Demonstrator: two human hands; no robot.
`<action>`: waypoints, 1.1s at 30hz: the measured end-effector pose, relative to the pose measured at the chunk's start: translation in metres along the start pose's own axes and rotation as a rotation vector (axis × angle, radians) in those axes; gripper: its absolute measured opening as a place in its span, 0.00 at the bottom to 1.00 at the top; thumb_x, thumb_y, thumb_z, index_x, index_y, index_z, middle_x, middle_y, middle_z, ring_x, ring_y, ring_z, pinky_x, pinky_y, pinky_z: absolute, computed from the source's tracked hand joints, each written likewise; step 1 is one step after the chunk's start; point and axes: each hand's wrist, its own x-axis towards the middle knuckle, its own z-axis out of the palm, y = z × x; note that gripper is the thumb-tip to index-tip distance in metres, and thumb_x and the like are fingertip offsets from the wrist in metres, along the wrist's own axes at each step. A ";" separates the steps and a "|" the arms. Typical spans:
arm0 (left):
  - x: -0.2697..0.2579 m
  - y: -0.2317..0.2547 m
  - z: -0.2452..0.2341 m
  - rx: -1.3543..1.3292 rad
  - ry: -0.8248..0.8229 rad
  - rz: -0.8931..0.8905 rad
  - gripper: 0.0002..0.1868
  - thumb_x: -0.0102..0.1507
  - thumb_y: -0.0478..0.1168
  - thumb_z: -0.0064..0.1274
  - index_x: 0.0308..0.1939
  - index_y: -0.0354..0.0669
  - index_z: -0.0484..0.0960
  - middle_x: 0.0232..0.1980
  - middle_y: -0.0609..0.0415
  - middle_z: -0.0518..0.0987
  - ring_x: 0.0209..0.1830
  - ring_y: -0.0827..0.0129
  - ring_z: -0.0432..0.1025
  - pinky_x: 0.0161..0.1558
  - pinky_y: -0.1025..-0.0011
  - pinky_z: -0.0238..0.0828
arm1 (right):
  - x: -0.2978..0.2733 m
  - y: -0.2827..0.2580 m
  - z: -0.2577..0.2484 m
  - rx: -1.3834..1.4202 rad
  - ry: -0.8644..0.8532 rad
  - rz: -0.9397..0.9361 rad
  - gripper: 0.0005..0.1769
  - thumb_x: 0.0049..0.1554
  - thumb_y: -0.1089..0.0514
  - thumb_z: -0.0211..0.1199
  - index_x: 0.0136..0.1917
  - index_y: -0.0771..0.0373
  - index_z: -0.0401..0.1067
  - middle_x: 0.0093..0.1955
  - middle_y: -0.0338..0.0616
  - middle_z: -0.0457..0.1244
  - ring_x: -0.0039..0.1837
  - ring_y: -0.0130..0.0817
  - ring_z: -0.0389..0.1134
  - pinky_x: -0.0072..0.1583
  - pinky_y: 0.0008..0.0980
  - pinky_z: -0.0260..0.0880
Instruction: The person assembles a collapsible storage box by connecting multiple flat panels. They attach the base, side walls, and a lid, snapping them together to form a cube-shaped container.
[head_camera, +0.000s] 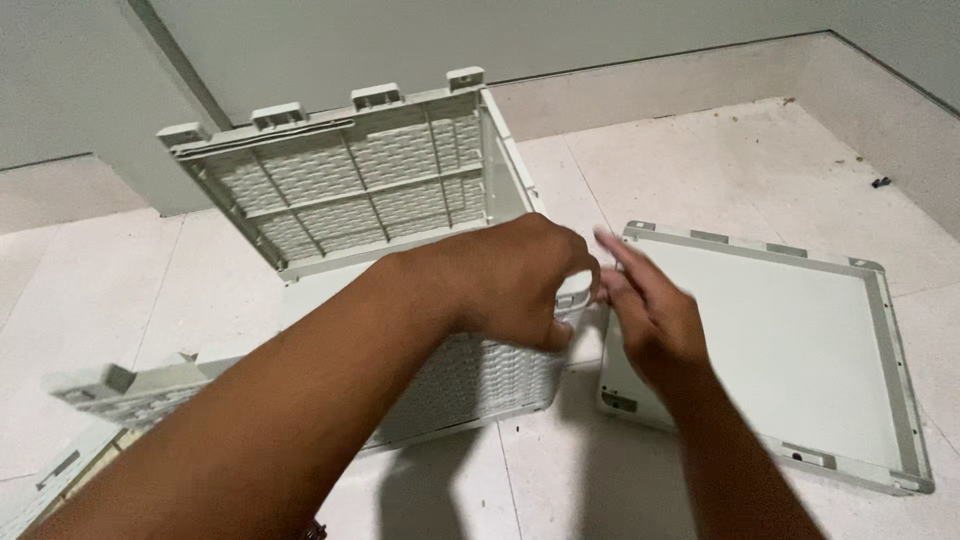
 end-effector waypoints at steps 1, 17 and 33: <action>-0.004 0.000 0.001 -0.002 -0.033 -0.022 0.24 0.54 0.42 0.63 0.52 0.38 0.79 0.39 0.43 0.84 0.42 0.56 0.81 0.48 0.61 0.80 | 0.007 -0.022 -0.001 -0.106 -0.061 -0.202 0.29 0.66 0.57 0.47 0.80 0.57 0.62 0.61 0.57 0.68 0.61 0.41 0.70 0.62 0.40 0.73; -0.047 -0.003 0.004 0.168 0.064 0.329 0.36 0.46 0.43 0.70 0.60 0.55 0.81 0.72 0.56 0.70 0.61 0.55 0.72 0.51 0.59 0.73 | 0.047 -0.127 -0.009 -1.022 -0.380 -0.851 0.32 0.43 0.57 0.73 0.63 0.40 0.77 0.79 0.34 0.55 0.82 0.44 0.47 0.75 0.51 0.48; -0.136 -0.018 -0.002 0.587 0.229 0.094 0.38 0.44 0.53 0.69 0.60 0.65 0.82 0.55 0.60 0.80 0.55 0.63 0.71 0.53 0.61 0.62 | 0.022 -0.167 0.041 -0.943 -0.485 -0.677 0.29 0.39 0.38 0.71 0.55 0.43 0.81 0.51 0.35 0.65 0.64 0.39 0.60 0.63 0.46 0.66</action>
